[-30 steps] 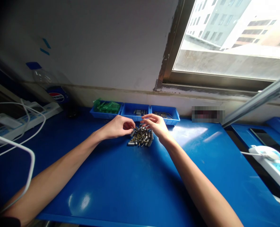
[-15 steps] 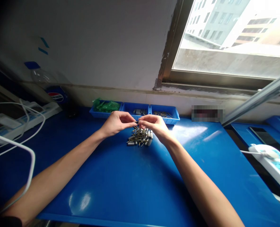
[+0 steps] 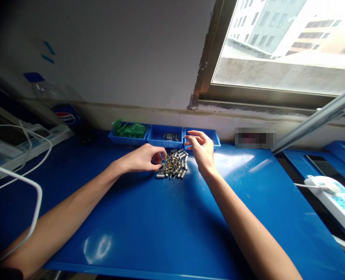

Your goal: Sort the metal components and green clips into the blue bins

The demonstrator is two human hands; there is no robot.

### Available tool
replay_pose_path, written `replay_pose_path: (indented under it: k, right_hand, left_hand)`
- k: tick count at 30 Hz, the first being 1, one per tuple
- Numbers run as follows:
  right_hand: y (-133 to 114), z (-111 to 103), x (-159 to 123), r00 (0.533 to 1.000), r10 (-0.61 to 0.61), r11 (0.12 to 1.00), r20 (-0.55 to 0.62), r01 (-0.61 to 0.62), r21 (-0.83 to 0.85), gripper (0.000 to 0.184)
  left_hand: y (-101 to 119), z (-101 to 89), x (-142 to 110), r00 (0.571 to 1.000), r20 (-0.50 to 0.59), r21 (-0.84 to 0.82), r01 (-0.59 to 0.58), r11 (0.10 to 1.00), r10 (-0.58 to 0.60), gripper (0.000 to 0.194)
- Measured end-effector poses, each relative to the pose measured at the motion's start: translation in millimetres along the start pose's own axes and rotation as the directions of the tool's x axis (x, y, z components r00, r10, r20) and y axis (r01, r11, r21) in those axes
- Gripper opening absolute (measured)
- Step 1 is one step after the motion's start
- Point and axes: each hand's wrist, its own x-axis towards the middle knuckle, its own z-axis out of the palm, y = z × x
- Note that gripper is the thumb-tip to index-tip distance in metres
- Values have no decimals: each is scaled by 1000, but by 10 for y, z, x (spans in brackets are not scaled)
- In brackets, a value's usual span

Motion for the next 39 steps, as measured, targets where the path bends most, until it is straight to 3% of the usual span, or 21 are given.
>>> replay_pose_path:
  k: [5,8,13,18,21,23,25,28,32,39]
  right_hand:
    - [-36,16,-17,996,45,999,77,-46,14,23]
    - [-49,24,-39,978,74,997,193,-79,16,25]
    - [-20,48,-85,885,120,992,450,-120,-27,38]
    - [58,66,-115,834,139,985,534,-173,13,40]
    - [88,72,-122,826,149,985,544,-173,-8,41]
    - [98,76,-122,839,150,988,524,-149,-45,40]
    - [109,79,-116,879,129,991,459,-104,-79,39]
    - [135,83,-95,939,46,997,341,-24,-69,42]
    - [155,91,-74,964,8,1000,264,-11,10,48]
    - [152,96,-84,951,43,999,306,-47,7,37]
  left_hand:
    - [-38,-67,21,986,-163,-163,-72,984,45,26]
    - [-42,-68,44,948,-312,-227,-140,964,64,29]
    - [-19,-32,73,863,-481,-173,-266,948,155,34]
    - [-13,24,81,824,-526,-123,-321,939,212,27]
    - [3,27,79,839,-504,-127,-306,944,204,24]
    - [4,1,69,878,-447,-106,-245,964,174,29]
    - [-17,-41,52,931,-344,-29,-140,990,122,35]
    - [-83,-90,22,983,-180,159,8,987,21,27]
    - [-154,-86,6,994,-92,307,82,948,-56,22]
    - [-208,-12,11,998,-40,355,63,933,-52,28]
